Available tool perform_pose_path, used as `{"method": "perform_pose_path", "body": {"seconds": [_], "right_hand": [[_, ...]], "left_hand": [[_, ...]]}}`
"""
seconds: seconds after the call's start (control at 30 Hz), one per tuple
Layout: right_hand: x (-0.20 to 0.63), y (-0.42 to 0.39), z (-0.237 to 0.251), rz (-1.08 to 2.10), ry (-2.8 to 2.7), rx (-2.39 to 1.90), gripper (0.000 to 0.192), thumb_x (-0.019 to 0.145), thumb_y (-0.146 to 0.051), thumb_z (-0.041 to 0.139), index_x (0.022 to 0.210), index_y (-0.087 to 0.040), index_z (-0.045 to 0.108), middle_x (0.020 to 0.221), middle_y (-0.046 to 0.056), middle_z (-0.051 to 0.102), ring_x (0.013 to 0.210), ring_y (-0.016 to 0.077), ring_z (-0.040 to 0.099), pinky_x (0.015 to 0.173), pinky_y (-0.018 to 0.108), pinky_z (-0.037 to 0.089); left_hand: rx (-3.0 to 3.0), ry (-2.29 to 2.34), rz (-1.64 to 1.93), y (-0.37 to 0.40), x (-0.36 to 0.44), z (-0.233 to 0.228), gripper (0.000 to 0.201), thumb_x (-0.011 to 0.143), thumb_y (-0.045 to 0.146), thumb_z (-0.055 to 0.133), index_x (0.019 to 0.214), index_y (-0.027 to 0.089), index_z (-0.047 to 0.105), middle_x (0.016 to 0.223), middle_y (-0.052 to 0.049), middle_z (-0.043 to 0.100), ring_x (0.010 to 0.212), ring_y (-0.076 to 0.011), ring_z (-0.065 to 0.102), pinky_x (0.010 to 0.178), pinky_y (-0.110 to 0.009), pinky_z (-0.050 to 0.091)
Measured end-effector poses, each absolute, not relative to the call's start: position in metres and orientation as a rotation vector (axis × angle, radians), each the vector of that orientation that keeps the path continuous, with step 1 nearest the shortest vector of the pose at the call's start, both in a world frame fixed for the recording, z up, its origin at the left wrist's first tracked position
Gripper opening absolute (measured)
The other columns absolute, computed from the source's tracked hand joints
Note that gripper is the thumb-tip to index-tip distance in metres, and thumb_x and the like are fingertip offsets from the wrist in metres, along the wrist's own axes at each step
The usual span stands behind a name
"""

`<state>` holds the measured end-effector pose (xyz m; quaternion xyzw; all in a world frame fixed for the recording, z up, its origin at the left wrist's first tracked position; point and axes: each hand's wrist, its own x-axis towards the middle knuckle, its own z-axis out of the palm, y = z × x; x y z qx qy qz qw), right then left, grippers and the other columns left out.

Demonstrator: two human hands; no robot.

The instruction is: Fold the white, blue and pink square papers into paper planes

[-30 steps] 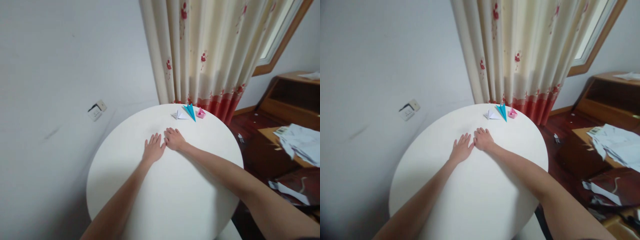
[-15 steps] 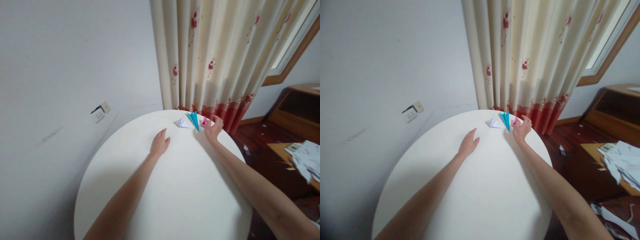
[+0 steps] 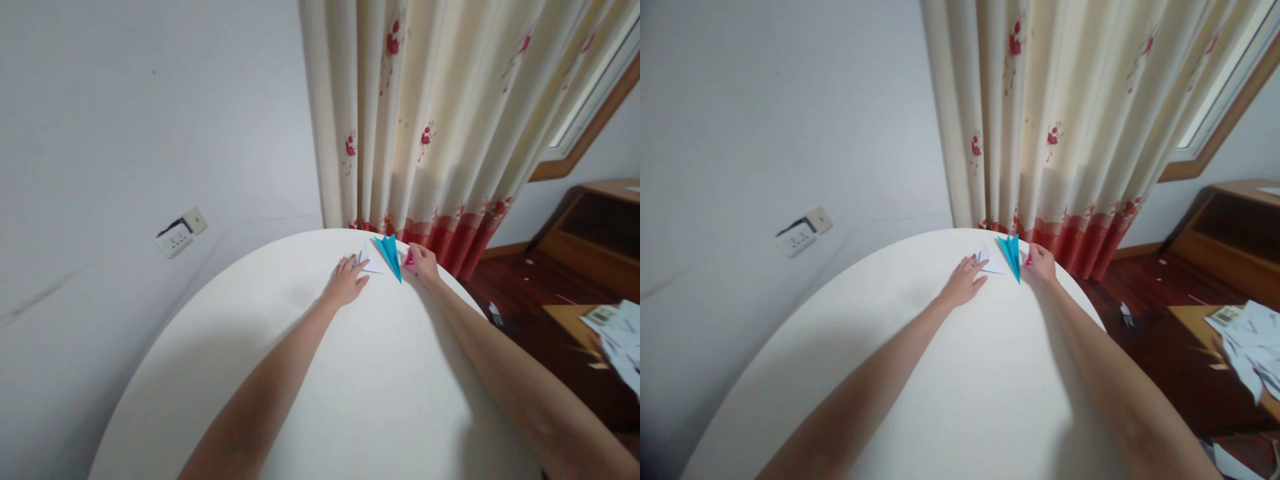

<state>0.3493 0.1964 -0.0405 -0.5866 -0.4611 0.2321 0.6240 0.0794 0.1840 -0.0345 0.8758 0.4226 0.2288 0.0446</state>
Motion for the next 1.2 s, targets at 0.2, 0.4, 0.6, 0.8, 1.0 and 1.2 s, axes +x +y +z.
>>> {"method": "perform_pose_path", "body": {"seconds": [0.2,0.4,0.6,0.8,1.0,1.2], "right_hand": [[0.321,0.201,-0.027,0.738,-1.310,-1.113,0.040,0.076,-0.058,0.068,0.091,-0.021,0.075,0.098,0.008,0.074,0.098,0.0281,0.064,0.098,0.050,0.045],[0.242,0.187,-0.021,0.916,-1.423,-1.032,0.047,0.075,-0.064,0.067,0.095,-0.022,0.077,0.106,0.008,0.074,0.104,0.0287,0.065,0.104,0.050,0.042],[0.168,0.141,-0.009,0.822,-1.452,-0.978,0.048,0.083,-0.062,0.058,0.099,-0.021,0.076,0.115,0.010,0.071,0.114,0.0297,0.060,0.106,0.049,0.039],[0.155,0.058,0.014,1.000,-1.143,-0.894,0.043,0.088,-0.057,0.054,0.106,-0.021,0.069,0.114,0.010,0.068,0.104,0.0262,0.063,0.087,0.040,0.051],[0.158,0.006,0.013,1.310,-1.163,-0.872,0.048,0.092,-0.059,0.047,0.126,-0.028,0.061,0.116,0.007,0.067,0.090,0.0220,0.065,0.070,0.032,0.052],[0.154,0.005,0.011,1.195,-1.299,-0.941,0.042,0.077,-0.048,0.071,0.107,-0.018,0.070,0.098,0.006,0.071,0.079,0.0195,0.061,0.066,0.029,0.047]], "left_hand": [[2.567,1.291,0.798,0.186,0.082,-0.034,0.045,0.098,0.036,0.043,0.139,0.017,0.051,0.143,-0.013,0.053,0.138,-0.0271,0.041,0.114,-0.044,0.031],[2.222,1.389,1.183,0.163,0.032,-0.018,0.028,0.092,0.024,0.052,0.115,0.016,0.067,0.118,-0.012,0.067,0.111,-0.0235,0.061,0.101,-0.037,0.044],[1.559,1.349,1.591,0.105,-0.035,0.033,0.037,0.085,0.039,0.065,0.114,0.017,0.066,0.099,-0.007,0.069,0.081,-0.0167,0.062,0.076,-0.028,0.048],[1.041,0.746,1.425,0.037,-0.024,0.046,0.046,0.085,0.050,0.062,0.113,0.014,0.069,0.106,-0.012,0.070,0.092,-0.0204,0.064,0.081,-0.031,0.051],[1.125,0.796,1.250,0.004,-0.009,0.028,0.039,0.086,0.042,0.062,0.114,0.015,0.071,0.123,-0.013,0.066,0.105,-0.0252,0.063,0.088,-0.035,0.051],[1.354,0.829,1.222,0.002,-0.015,0.023,0.050,0.075,0.016,0.070,0.124,0.017,0.065,0.135,-0.012,0.058,0.113,-0.0238,0.062,0.093,-0.031,0.051]]}}
